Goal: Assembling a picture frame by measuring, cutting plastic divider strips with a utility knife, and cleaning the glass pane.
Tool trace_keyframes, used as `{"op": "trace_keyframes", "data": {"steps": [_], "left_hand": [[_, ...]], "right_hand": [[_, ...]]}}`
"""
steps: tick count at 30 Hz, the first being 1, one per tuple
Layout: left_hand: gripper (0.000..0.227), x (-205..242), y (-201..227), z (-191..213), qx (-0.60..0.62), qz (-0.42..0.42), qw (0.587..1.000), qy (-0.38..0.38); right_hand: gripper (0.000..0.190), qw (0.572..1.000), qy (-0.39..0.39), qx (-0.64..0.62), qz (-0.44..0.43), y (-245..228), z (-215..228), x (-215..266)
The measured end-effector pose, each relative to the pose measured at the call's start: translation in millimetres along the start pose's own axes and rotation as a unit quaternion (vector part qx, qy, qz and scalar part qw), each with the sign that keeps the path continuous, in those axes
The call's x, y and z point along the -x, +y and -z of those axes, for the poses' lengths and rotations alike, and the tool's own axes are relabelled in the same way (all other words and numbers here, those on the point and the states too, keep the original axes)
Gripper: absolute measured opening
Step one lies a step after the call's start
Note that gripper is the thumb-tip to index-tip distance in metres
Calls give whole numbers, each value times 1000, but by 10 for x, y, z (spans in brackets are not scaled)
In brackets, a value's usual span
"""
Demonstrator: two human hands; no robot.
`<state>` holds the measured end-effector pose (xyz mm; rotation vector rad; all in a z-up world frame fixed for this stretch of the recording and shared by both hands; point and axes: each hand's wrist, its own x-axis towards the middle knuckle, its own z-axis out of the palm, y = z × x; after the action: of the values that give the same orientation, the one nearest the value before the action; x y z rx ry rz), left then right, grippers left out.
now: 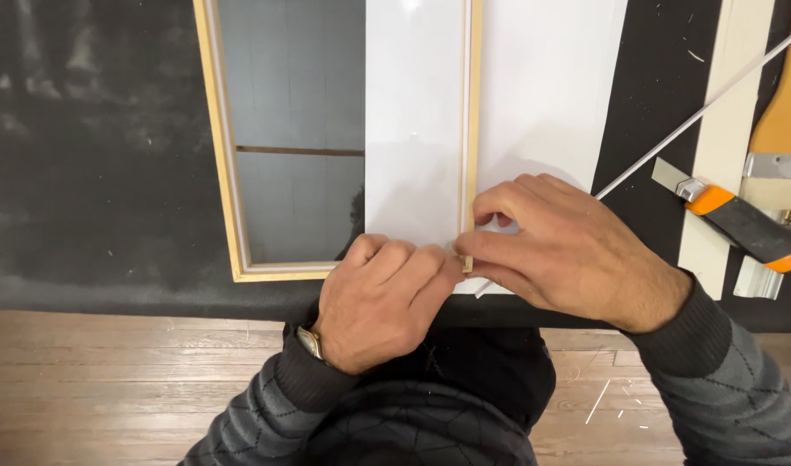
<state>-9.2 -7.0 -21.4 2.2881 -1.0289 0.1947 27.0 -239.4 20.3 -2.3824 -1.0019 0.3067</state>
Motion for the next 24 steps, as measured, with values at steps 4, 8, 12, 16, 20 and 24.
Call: {"op": "trace_keyframes", "data": {"steps": [4,8,12,16,20,24], "left_hand": [[27,8,-4,15,7,2,1000,21],[25,20,5,-7,3,7,999,31],[23,33,8,4,6,10,999,41],[21,34,8,-2,5,10,999,50],[19,54,9,-27,3,15,999,50],[18,21,15,3,10,18,999,44]], "right_hand": [[22,1000,-5,13,-4,-72,-23,31],[25,1000,4,-1,-13,-112,-30,39],[25,999,-24,-14,-37,-186,-41,-3],[22,999,-24,-8,-45,-208,-41,-21],[19,999,-11,-17,-33,-188,-66,15],[19,999,-3,-20,-28,-140,-46,33]]}}
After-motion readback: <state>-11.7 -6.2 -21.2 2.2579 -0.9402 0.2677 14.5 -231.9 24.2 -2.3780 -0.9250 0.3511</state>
